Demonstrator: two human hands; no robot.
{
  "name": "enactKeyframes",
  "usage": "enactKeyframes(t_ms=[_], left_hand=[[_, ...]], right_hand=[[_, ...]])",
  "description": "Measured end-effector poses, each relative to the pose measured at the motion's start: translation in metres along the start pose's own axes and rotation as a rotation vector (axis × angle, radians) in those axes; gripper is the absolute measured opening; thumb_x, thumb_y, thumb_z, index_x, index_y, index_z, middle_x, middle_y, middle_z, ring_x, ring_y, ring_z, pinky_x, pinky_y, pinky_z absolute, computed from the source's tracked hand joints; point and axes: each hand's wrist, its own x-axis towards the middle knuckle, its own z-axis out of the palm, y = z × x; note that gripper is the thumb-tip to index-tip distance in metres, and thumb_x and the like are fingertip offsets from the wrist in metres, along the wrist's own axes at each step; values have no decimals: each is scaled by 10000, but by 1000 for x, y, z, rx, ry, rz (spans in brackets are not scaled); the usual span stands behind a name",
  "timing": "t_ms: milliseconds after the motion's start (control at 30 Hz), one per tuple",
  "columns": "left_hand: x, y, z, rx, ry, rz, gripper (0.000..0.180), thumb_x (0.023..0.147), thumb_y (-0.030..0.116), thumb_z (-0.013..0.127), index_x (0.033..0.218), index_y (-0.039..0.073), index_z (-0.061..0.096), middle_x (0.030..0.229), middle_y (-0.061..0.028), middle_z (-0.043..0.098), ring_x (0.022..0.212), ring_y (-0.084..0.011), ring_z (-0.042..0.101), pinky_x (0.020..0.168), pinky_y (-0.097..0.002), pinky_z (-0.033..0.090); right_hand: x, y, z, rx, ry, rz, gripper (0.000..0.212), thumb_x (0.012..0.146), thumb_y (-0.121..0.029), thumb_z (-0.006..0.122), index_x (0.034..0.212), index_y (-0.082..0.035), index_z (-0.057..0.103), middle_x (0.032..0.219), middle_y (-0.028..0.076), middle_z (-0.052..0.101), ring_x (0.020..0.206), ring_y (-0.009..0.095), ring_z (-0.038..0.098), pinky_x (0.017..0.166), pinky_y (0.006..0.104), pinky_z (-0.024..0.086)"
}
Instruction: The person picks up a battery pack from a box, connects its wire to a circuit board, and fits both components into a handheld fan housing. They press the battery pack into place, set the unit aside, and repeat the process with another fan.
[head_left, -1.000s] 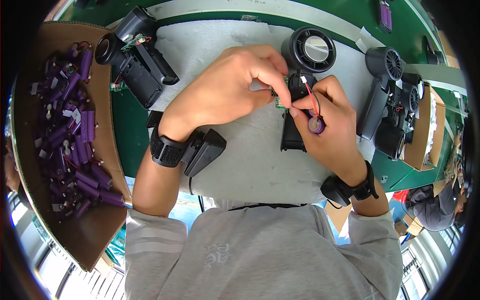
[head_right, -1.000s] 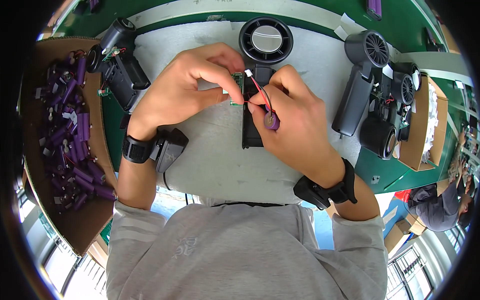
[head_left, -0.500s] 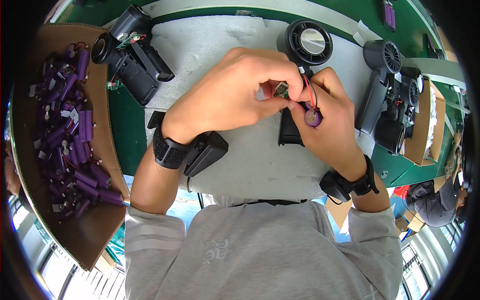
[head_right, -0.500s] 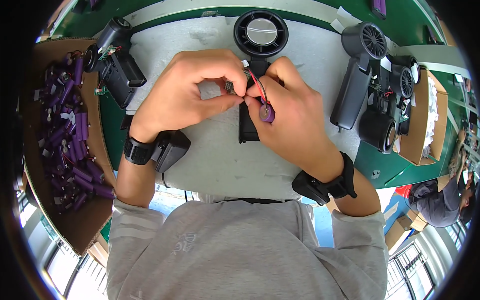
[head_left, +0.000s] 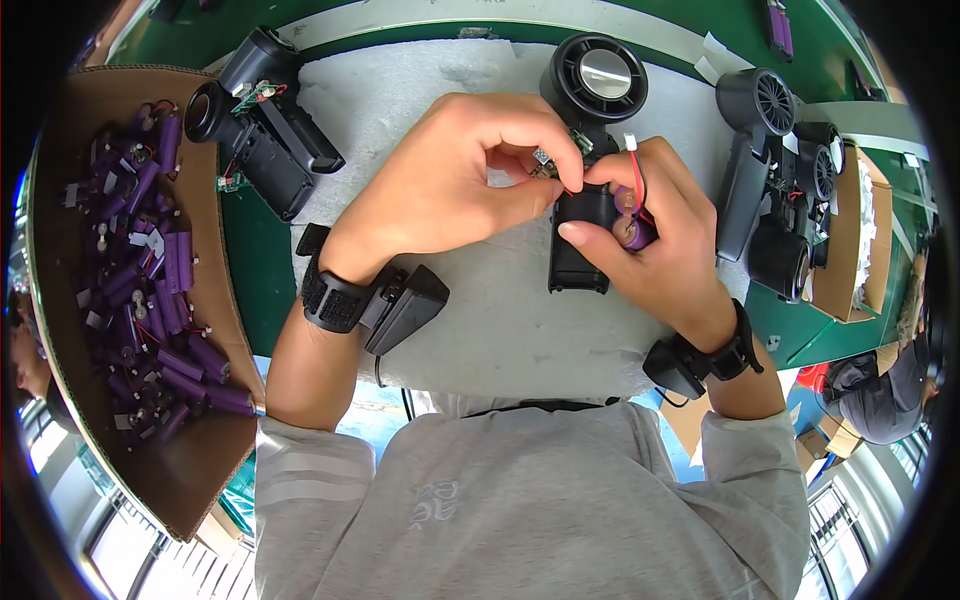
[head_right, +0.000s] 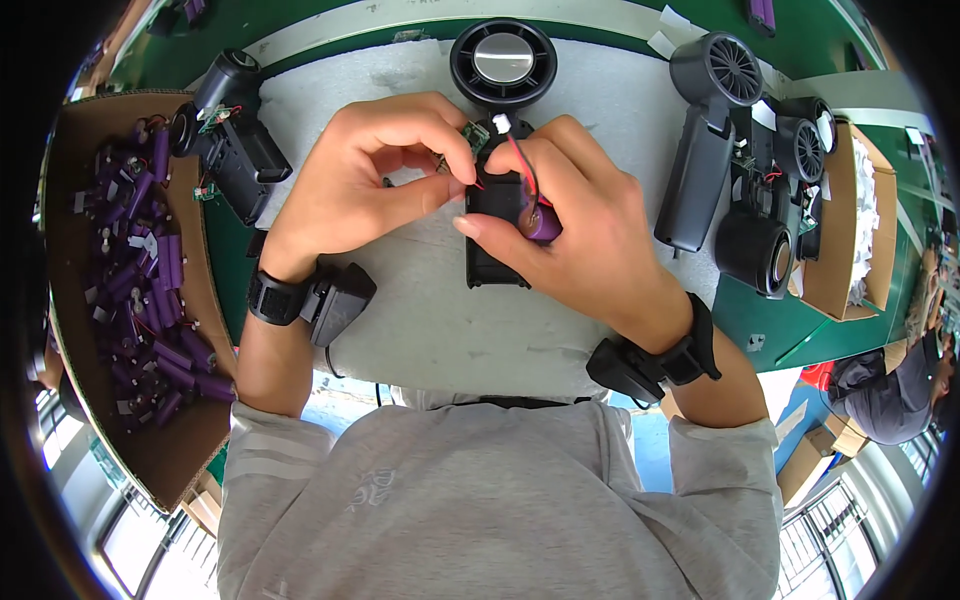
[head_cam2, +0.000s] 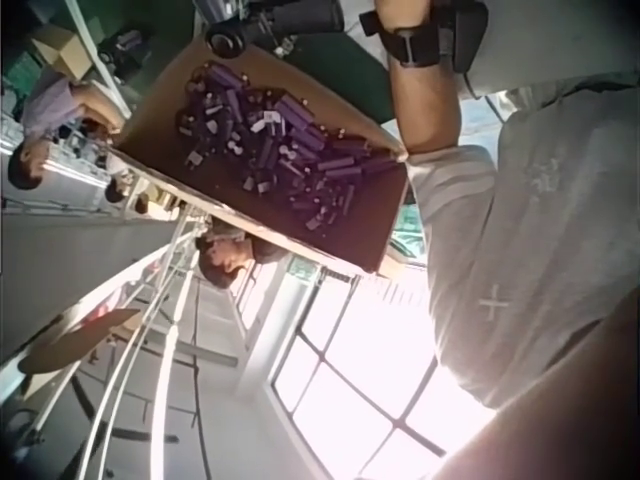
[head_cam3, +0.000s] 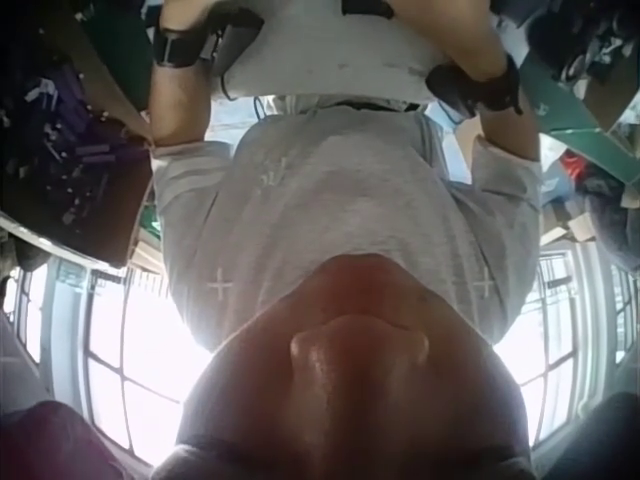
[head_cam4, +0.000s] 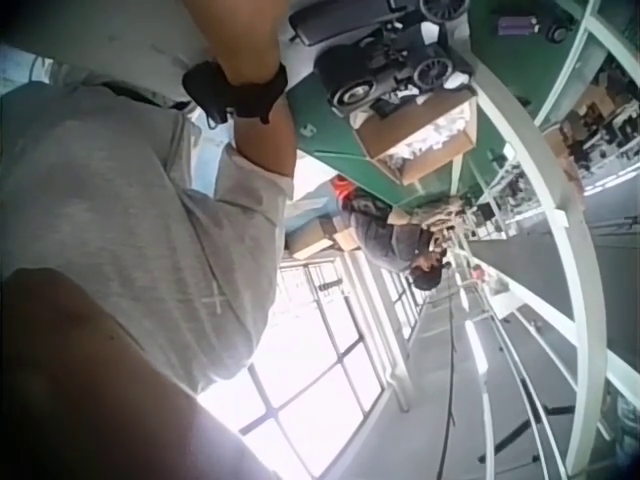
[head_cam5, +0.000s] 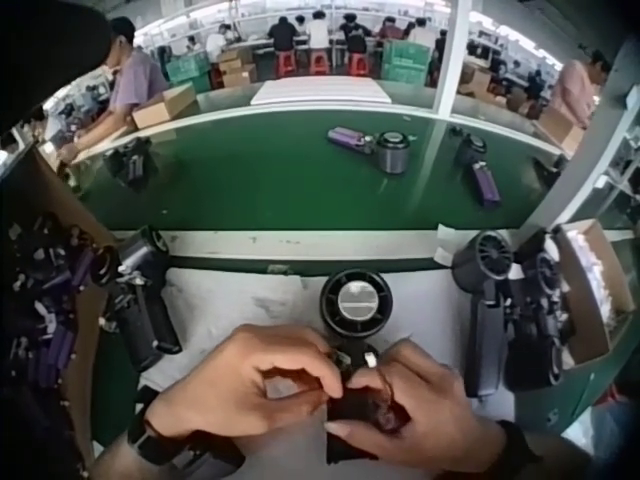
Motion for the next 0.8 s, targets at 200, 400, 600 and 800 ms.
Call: enactKeyframes(t_ms=[200, 400, 600, 800], left_hand=[[0, -2, -1, -111, -17, -9, 61, 847, -19, 653, 907, -23, 641, 899, -55, 589, 800, -122, 578, 682, -255, 496], [3, 0, 1, -227, -6, -139, 71, 870, 26, 657, 904, -33, 638, 900, -66, 582, 725, -110, 575, 616, -241, 490], [1, -4, -2, -212, -1, -125, 65, 869, 21, 650, 885, -41, 644, 902, -69, 568, 709, -120, 596, 595, -239, 487], [1, -5, -4, -217, -23, -108, 53, 863, 11, 640, 872, -42, 643, 887, -65, 556, 731, -131, 616, 600, -243, 490]], right_hand=[[-4, 5, 1, -119, -40, -49, 343, 669, -162, 847, 891, -12, 633, 866, 71, 517, 668, 193, 525, 563, 295, 447], [-7, 11, 5, -168, -80, -86, 353, 663, -175, 854, 883, -2, 639, 904, 68, 518, 670, 181, 536, 544, 296, 452], [-2, 6, -1, -96, -43, -20, 243, 765, -149, 779, 909, 5, 657, 907, 80, 510, 671, 166, 530, 571, 274, 439], [-2, 7, -2, 0, -7, 22, 150, 892, -112, 650, 965, 13, 687, 907, 88, 500, 693, 147, 511, 612, 248, 410]])
